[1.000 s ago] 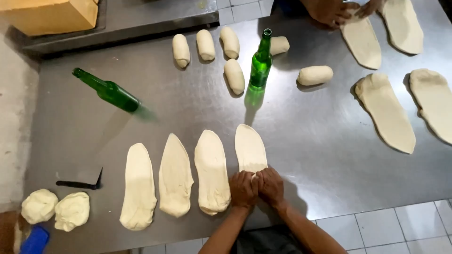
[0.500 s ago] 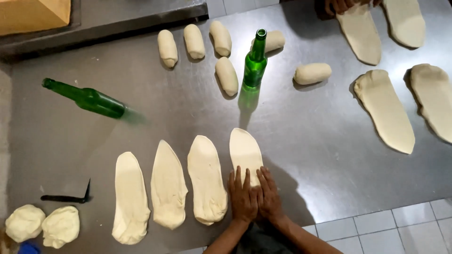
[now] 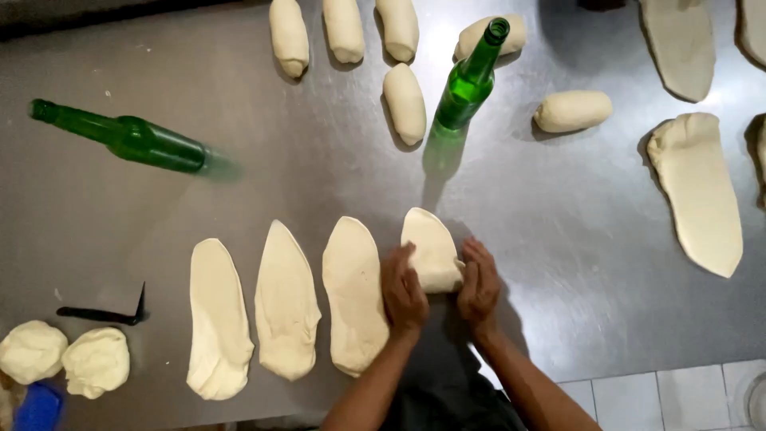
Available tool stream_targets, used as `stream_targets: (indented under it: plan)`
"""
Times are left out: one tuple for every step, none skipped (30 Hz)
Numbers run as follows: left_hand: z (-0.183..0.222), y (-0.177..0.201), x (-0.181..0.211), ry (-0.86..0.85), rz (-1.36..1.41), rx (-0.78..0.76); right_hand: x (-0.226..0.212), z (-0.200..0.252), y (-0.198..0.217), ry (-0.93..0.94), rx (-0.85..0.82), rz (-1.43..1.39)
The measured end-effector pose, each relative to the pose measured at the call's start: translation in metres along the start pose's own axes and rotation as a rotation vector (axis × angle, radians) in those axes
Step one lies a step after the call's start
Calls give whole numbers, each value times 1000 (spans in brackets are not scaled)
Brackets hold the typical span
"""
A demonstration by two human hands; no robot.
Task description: Rolling out dough portions using a glass bottle and shaping them into loaves on a workbench.
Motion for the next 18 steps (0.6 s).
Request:
stream_targets:
  plan:
    - [8,1,10,10,-3,-7,2,5,-4,-12,-3,3]
    - [15,1,21,-80,-131,33,4,10,-8,66,-39,82]
    - [26,2,33,-168,-257,64,5,18,-11,138,-78,162]
    - [14,-4,29,-155,-260,51,3,6,-16,120,-84,166]
    - [4,-8,25,-134,-296,50,-1,-3,-22,149,-98,195]
    - [-4,-11,22,-113,-331,49,-6,-12,-27,178,-113,225]
    - [-15,-16,13,-110,-334,47,-3,-28,-34,174,-115,223]
    - [-26,-19,5,-91,-304,29,-1,-43,-40,117,-102,169]
    - [-44,-26,-1,-80,-270,22,2,-65,-46,74,-87,114]
    - [-67,-24,1,-85,-268,31,4,-87,-49,83,-87,112]
    - [-81,-21,2,11,-160,-25,7,-100,-51,-63,-112,-20]
    - [-95,-17,2,106,-52,-81,11,-113,-52,-209,-137,-152]
    - [-97,-24,-10,104,-51,-80,13,-115,-48,-207,-137,-152]
    - [-100,-31,-24,210,169,-36,14,-118,-46,-182,-146,-227]
    - [-103,-39,-38,317,390,15,16,-123,-43,-156,-161,-303]
    - [-98,-36,-26,318,391,21,12,-113,-38,-153,-167,-303]
    - [-93,-32,-15,234,270,63,7,-101,-33,-1,-121,-185]
    - [-89,-28,-5,151,148,103,2,-91,-28,151,-75,-69]
Point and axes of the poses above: each hand's wrist, its own z-axis away from the middle knuckle, its own y-axis out of the back of the hand, x = y × z, the point moved 1 cm from there along -z, towards the middle knuckle, and after that the axes turned 11 degrees about -z, right-handed, at the moved point
